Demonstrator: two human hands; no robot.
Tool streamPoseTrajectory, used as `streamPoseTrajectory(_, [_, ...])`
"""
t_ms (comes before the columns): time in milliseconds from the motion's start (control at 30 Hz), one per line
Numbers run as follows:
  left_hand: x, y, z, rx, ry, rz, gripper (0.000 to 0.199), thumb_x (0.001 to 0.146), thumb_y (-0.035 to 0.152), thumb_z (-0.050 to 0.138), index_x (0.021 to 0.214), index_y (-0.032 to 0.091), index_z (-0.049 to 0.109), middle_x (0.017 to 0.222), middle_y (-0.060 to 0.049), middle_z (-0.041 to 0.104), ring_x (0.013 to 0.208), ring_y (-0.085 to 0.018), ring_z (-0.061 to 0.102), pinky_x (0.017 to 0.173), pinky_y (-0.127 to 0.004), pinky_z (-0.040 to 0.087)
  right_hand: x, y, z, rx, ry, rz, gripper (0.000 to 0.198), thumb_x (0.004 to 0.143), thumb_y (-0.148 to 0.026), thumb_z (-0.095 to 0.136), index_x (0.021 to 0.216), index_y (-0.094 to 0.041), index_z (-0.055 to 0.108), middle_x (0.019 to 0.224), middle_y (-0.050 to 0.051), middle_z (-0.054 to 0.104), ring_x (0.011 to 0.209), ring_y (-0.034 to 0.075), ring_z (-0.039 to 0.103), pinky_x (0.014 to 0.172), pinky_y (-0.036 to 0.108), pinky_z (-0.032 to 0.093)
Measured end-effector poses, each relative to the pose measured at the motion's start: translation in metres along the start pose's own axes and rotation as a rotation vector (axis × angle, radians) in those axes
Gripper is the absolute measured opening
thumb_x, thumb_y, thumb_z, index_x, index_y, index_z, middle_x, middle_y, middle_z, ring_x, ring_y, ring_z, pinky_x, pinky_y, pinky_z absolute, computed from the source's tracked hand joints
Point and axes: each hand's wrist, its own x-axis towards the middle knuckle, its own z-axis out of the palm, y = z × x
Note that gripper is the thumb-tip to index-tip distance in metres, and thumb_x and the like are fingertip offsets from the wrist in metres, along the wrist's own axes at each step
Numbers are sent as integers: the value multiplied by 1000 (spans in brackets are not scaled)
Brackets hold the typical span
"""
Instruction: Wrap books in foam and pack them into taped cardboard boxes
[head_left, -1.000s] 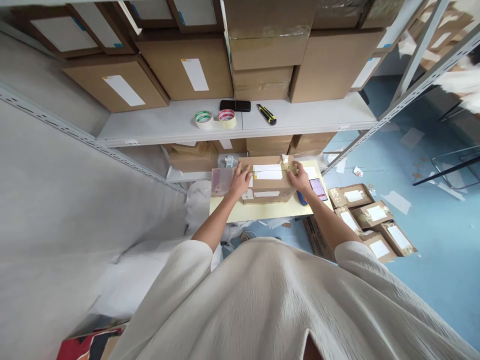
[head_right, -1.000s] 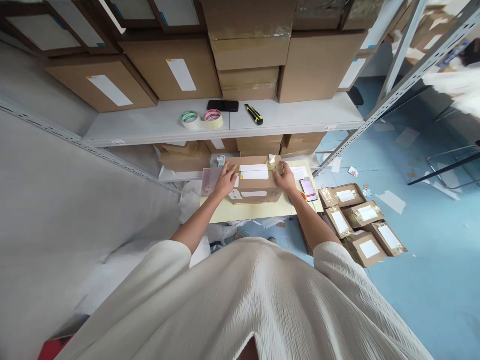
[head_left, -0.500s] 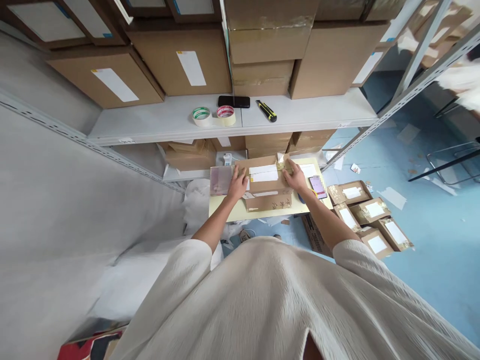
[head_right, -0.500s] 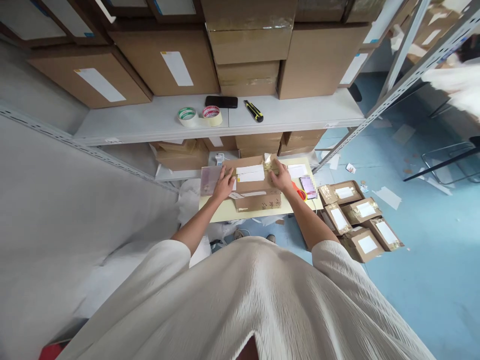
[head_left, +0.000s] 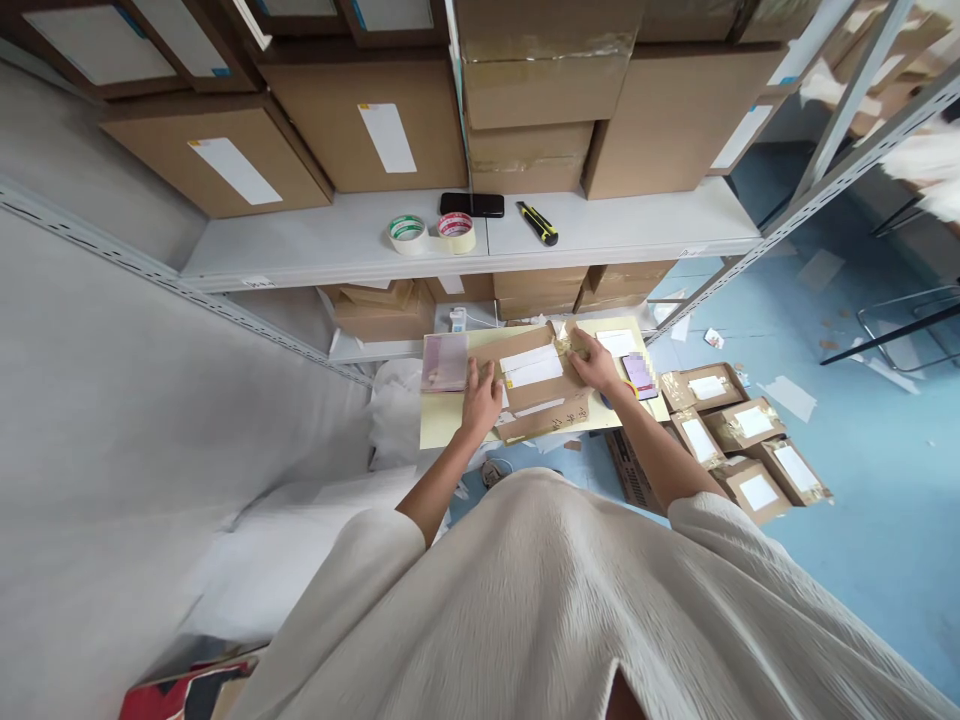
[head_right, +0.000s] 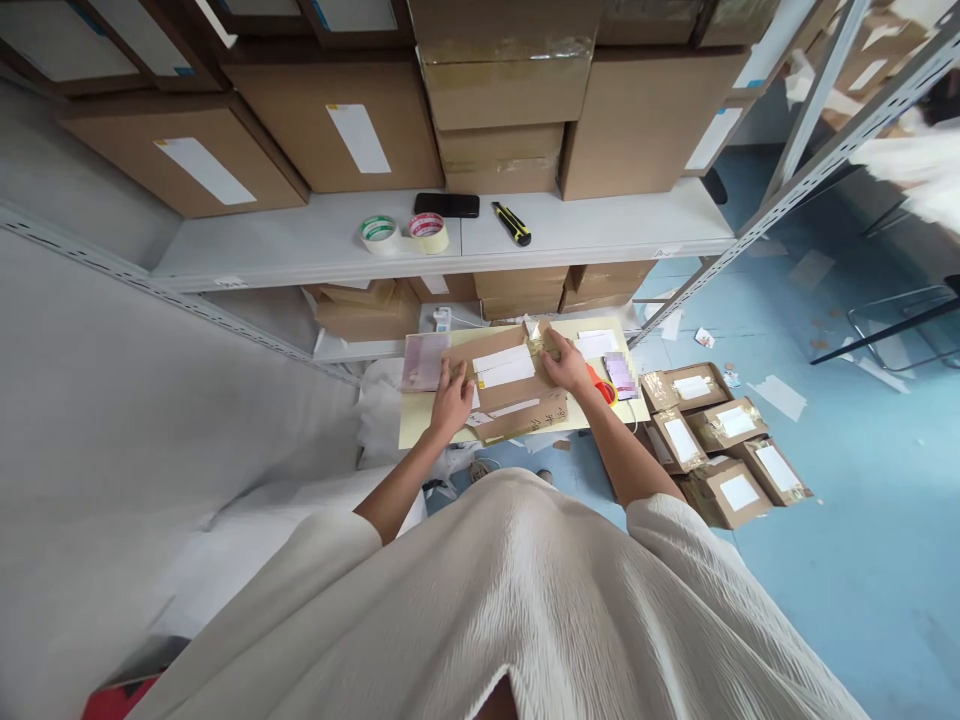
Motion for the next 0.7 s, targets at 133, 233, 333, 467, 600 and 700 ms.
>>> streamPoseTrajectory(133, [-22, 0, -2, 48, -18, -46, 64, 117, 45, 48, 176, 21, 52, 194, -16, 23, 177, -39, 31, 138, -55, 43, -9, 4, 5, 15, -69, 52, 77, 102, -65, 64, 168, -25, 61, 159, 15, 72, 142, 40, 70, 123, 59, 56])
streamPoseTrajectory(233, [-28, 0, -1, 105, -46, -60, 63, 117, 45, 46, 175, 20, 53, 193, -17, 25, 177, -37, 33, 137, -54, 44, -19, 9, 14, 31, -100, 96, 77, 101, -66, 64, 167, -26, 61, 159, 14, 72, 143, 41, 70, 122, 60, 57])
streamPoseTrajectory(333, [-30, -1, 2, 171, -116, -65, 64, 117, 42, 45, 176, 19, 52, 193, -19, 24, 178, -38, 30, 138, -58, 40, -33, 15, 25, 68, -87, 96, 78, 103, -68, 61, 167, -26, 59, 164, 15, 68, 147, 42, 67, 123, 61, 55])
streamPoseTrajectory(467, [-34, 5, 5, 298, -146, -59, 64, 116, 40, 46, 176, 21, 52, 193, -19, 24, 180, -46, 17, 140, -77, 21, -48, 22, 35, 74, -87, 64, 78, 105, -66, 56, 170, -22, 53, 164, 20, 66, 150, 43, 64, 125, 63, 53])
streamPoseTrajectory(600, [-32, 26, 11, 339, -191, 152, 64, 115, 38, 47, 176, 19, 51, 192, -17, 28, 181, -39, 18, 146, -68, 14, -49, 25, 39, -5, -111, 48, 75, 107, -55, 50, 174, -21, 47, 164, 21, 63, 150, 43, 61, 125, 65, 52])
streamPoseTrajectory(700, [-26, 43, 21, 340, -279, 267, 73, 113, 49, 54, 179, 17, 46, 191, -19, 30, 179, -38, 24, 147, -61, 17, -41, 18, 39, -132, -96, 17, 75, 104, -44, 51, 175, -19, 44, 166, 24, 58, 152, 45, 54, 125, 68, 49])
